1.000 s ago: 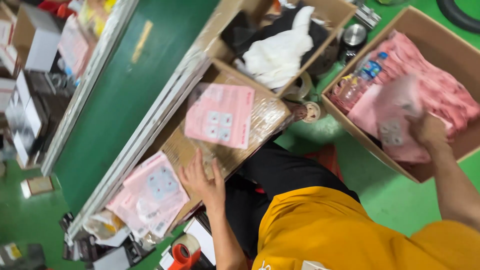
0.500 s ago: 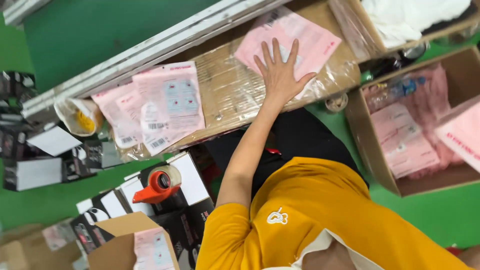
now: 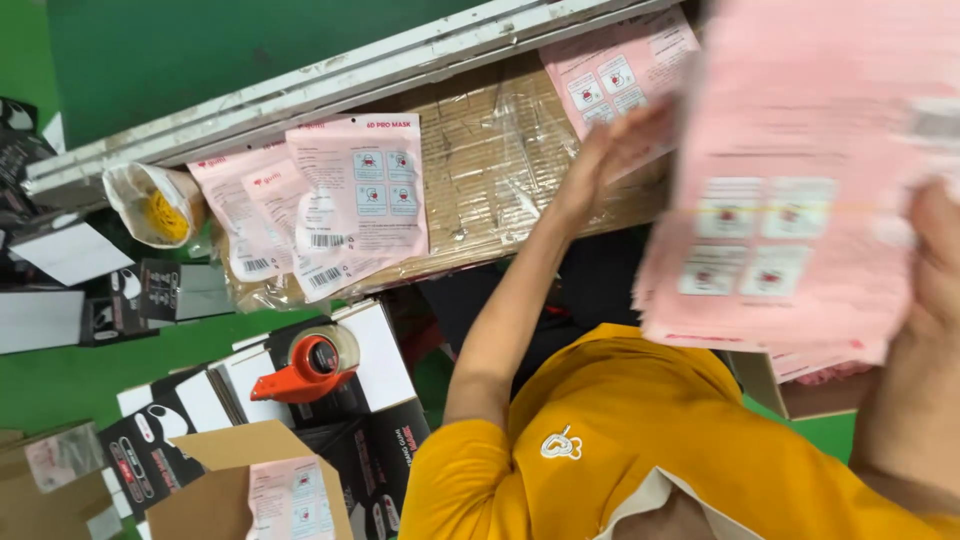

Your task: Packing black face masks into shipping bags and then into cardboard boxes, finishing with tape sealing.

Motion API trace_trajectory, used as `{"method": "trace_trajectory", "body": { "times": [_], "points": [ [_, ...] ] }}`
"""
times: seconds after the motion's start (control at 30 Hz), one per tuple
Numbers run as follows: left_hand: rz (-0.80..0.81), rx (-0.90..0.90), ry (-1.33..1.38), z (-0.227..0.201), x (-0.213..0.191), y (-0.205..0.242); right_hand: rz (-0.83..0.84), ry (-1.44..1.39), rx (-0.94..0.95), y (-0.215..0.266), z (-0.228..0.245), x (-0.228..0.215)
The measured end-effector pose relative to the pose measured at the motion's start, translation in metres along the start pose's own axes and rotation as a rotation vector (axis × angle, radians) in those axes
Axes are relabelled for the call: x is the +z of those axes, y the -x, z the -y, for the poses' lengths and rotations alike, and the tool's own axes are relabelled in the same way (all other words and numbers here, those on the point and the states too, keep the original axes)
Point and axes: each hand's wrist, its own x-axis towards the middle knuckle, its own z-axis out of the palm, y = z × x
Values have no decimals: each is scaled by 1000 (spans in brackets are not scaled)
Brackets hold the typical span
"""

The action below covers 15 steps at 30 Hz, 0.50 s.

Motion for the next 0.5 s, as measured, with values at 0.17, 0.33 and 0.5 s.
{"method": "trace_trajectory", "body": {
  "times": [0.17,0.33,0.5],
  "points": [
    [264,39,1271,-84,-22,82,228,-105,-86,-24,-7,94],
    [-107,-53,326,-110,-48,83,448,-84,19,-44,-28,125],
    [-121,10,391,-128,-57,89,423,297,-427,-24,28,147]
  ]
}}
